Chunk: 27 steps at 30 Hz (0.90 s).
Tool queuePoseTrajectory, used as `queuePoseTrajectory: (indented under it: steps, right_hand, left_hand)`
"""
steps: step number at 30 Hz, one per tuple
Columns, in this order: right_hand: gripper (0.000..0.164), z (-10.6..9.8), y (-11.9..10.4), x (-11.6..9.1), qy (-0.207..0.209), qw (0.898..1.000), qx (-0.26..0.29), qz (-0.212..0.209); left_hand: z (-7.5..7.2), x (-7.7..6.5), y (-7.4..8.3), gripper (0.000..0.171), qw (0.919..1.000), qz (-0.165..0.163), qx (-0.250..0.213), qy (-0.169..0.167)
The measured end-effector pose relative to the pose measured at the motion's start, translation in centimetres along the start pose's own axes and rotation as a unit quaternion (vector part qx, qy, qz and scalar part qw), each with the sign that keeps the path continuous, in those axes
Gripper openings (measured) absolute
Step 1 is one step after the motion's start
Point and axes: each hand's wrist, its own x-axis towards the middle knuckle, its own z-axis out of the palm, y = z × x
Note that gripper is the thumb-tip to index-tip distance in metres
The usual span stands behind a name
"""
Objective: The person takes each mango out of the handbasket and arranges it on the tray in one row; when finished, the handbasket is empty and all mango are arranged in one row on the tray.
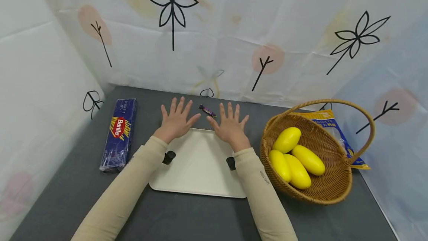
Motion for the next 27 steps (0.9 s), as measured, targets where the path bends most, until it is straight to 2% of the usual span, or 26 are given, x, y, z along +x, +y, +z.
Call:
queuePoseTrajectory:
  steps: [3, 5, 8, 11, 14, 17, 19, 22, 27]
  right_hand:
    - [0.083, -0.8, -0.3, -1.5, 0.01, 1.0, 0.025, -0.003]
    - [0.082, -1.5, -0.4, -3.0, 0.022, 0.999, 0.039, -0.009]
    - [0.08, -3.0, -0.4, -6.4, 0.049, 0.996, 0.062, -0.032]
    - [0.077, -4.6, -0.1, -10.5, 0.073, 0.993, 0.077, -0.055]
    - [0.072, -6.1, 0.7, -14.2, 0.083, 0.99, 0.096, -0.059]
    - [0.069, -7.2, 2.2, -16.8, 0.078, 0.989, 0.117, -0.037]
    - [0.066, -7.7, 3.5, -17.7, 0.076, 0.989, 0.124, -0.018]
    - [0.059, -8.0, 5.7, -18.3, 0.078, 0.99, 0.117, 0.01]
    - [0.053, -7.1, 9.2, -18.5, 0.044, 0.993, 0.092, 0.064]
  left_hand:
    - [-1.1, -1.3, 0.8, 0.076, 0.9999, 0.016, 0.003, 0.004]
    - [-2.0, -2.9, 1.2, 0.076, 0.9995, 0.029, -0.004, 0.012]
    - [-2.9, -6.3, 1.3, 0.074, 0.9983, 0.047, -0.02, 0.028]
    - [-3.0, -10.2, 0.8, 0.069, 0.9962, 0.062, -0.043, 0.043]
    - [-2.2, -13.4, -0.2, 0.067, 0.9929, 0.069, -0.081, 0.053]
    - [-0.8, -15.5, -1.6, 0.067, 0.9877, 0.058, -0.129, 0.066]
    - [0.3, -16.3, -2.5, 0.068, 0.9829, 0.049, -0.158, 0.08]
    - [2.3, -16.9, -3.8, 0.07, 0.9777, 0.047, -0.178, 0.102]
    - [5.1, -17.5, -4.9, 0.069, 0.9802, 0.058, -0.155, 0.109]
